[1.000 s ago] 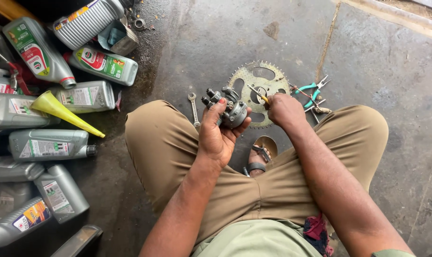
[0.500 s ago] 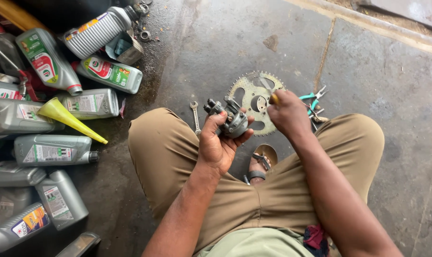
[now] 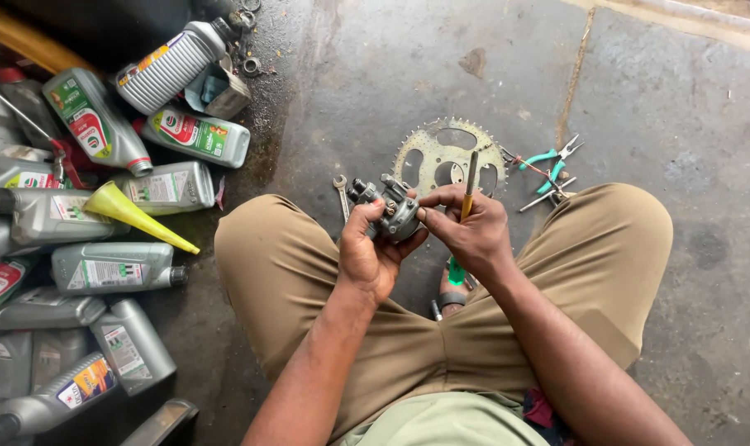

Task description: Using a screwdriver to adjust and disassemble parts of a motorcycle carburetor while sitting on a workshop floor.

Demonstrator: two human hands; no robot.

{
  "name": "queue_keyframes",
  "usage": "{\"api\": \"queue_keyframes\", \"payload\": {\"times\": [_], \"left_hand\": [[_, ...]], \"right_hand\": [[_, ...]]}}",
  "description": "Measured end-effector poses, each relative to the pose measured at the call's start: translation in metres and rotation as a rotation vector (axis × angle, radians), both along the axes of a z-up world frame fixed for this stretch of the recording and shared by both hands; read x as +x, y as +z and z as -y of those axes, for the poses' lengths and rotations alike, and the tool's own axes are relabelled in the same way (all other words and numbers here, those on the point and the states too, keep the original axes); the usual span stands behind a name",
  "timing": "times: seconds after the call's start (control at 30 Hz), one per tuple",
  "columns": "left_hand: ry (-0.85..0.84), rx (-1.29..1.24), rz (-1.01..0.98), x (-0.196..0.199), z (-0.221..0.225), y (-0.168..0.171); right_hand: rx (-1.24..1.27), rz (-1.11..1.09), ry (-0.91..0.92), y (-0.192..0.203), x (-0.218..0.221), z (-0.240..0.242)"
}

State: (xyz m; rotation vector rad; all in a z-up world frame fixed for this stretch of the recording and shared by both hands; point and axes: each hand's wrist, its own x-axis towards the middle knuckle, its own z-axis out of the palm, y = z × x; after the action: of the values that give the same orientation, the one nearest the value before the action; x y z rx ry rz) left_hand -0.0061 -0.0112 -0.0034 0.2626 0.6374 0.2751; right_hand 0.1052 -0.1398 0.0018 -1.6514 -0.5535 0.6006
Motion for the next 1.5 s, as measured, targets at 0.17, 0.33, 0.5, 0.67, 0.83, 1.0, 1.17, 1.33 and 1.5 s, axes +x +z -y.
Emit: {"api": "queue_keyframes", "payload": {"times": [0.17,0.33,0.5,0.67,0.83,1.0,1.17,1.33,1.5], "left_hand": [[-0.004,-0.018,-0.049,0.002,0.0,-0.008],[-0.002,-0.031,-0.062,0.004,0.0,-0.009],[0.013,-0.049,-0.077,0.005,-0.003,0.0],[0.014,-0.12,-0.042,0.004,-0.006,0.006],[0.006,-0.119,-0.036,0.003,-0.007,0.003],[-0.018,-0.104,-0.041,0.001,-0.006,0.004],[-0.025,-0.08,-0.049,0.0,-0.005,0.006],[-0.04,-0.078,-0.037,-0.001,-0.004,0.01],[-0.049,-0.063,-0.034,-0.004,-0.004,0.013]], "right_hand": [[-0.021,0.0,0.011,0.0,0.002,-0.001],[-0.039,-0.104,0.012,-0.004,0.002,0.001],[0.008,-0.149,0.025,0.003,0.006,0.001],[-0.01,-0.007,0.099,0.012,0.01,0.006],[-0.024,0.256,0.193,0.02,0.01,0.006],[0.035,0.389,0.211,0.021,0.01,0.007],[0.064,0.429,0.185,0.02,0.006,0.008],[0.038,0.469,0.108,0.019,-0.002,0.007],[0.037,0.474,0.076,0.012,-0.004,0.006]]}}
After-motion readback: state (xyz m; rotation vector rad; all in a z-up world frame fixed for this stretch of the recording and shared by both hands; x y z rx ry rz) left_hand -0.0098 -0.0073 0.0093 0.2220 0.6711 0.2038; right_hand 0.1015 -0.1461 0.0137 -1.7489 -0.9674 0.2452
